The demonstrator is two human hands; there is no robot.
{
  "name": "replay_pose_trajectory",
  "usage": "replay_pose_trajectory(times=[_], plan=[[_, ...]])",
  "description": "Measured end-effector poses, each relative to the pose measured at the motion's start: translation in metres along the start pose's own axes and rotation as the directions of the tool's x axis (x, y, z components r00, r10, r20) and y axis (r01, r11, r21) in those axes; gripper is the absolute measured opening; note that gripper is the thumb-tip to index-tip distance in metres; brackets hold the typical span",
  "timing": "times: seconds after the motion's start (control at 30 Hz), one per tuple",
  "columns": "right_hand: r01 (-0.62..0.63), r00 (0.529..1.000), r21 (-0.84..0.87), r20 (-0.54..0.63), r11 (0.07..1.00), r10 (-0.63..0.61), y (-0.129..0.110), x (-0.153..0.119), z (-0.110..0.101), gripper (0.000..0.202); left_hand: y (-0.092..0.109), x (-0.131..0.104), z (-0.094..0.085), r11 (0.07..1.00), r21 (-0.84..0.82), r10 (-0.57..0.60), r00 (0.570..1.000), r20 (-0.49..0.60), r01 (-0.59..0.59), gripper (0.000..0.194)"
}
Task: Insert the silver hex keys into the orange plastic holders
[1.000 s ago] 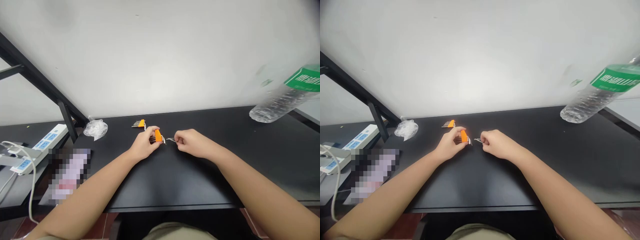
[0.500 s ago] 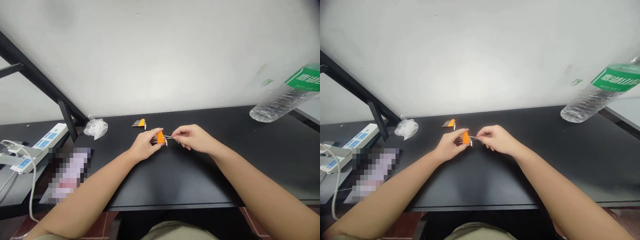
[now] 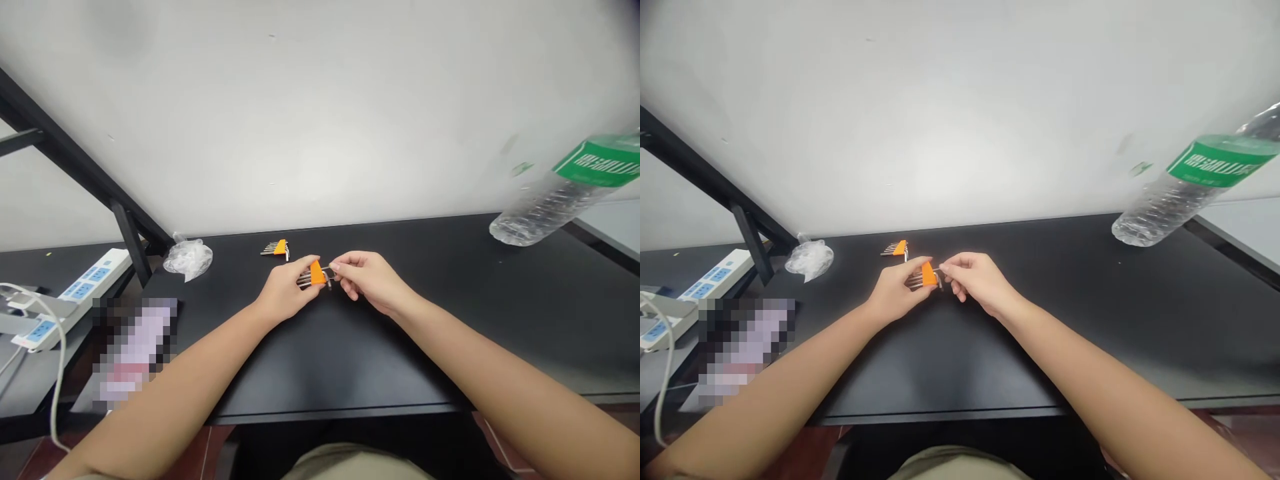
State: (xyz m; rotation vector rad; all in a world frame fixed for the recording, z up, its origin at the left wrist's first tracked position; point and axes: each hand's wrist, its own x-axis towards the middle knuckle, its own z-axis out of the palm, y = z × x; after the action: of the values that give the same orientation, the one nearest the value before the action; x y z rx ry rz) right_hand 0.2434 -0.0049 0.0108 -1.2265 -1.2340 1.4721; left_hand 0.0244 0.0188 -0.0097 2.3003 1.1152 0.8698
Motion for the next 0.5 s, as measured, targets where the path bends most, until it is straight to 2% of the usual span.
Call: replay_pose_trajectory(times=[0.07,0.17,0.23,0.3,0.33,0.4,0.43,0.5], plan=[[0.001,1.0,-0.023,0.03,1.0,-0.001,-0.002,-0.006,0.003,0.042,0.0,0.0,-0.002,1.0,-0.011,-0.024,0.999,-0.026,0.024,0.048],[-0.012,0.99,-0.1,0.14,0.995,0.026,-0.005,-0.016,0.006,0.052,0.0,0.0,-0.002,0.999,-0.044,-0.015,1.0,-0.022,0.014,0.048],[0.011,0.983,-0.207,0.184,0.978,0.028,-0.006,-0.018,0.005,0.054,0.0,0.0,-0.002,0.998,-0.067,0.004,1.0,-0.007,-0.005,0.048],[0.111,0.986,-0.385,0.16,0.916,-0.052,-0.006,-0.016,-0.003,0.044,0.0,0.0,-0.003,0.997,-0.073,0.009,1.0,0.006,-0.009,0.049],[0.174,0.983,-0.498,0.142,0.85,-0.118,-0.005,-0.014,-0.009,0.035,-0.001,0.0,-0.003,0.998,-0.07,0.007,1.0,0.011,-0.006,0.05],[0.281,0.956,-0.722,0.153,0.632,-0.25,-0.005,-0.009,-0.023,0.022,-0.003,0.0,-0.003,0.998,-0.064,0.004,1.0,0.021,-0.003,0.053],[0.301,0.946,-0.798,0.182,0.522,-0.268,-0.004,-0.007,-0.03,0.019,-0.004,0.0,-0.003,0.998,-0.07,0.005,0.999,0.032,-0.003,0.054],[0.297,0.948,-0.881,0.226,0.369,-0.223,-0.003,-0.003,-0.04,0.015,-0.006,0.0,-0.002,0.994,-0.105,0.013,0.998,0.059,-0.007,0.055]])
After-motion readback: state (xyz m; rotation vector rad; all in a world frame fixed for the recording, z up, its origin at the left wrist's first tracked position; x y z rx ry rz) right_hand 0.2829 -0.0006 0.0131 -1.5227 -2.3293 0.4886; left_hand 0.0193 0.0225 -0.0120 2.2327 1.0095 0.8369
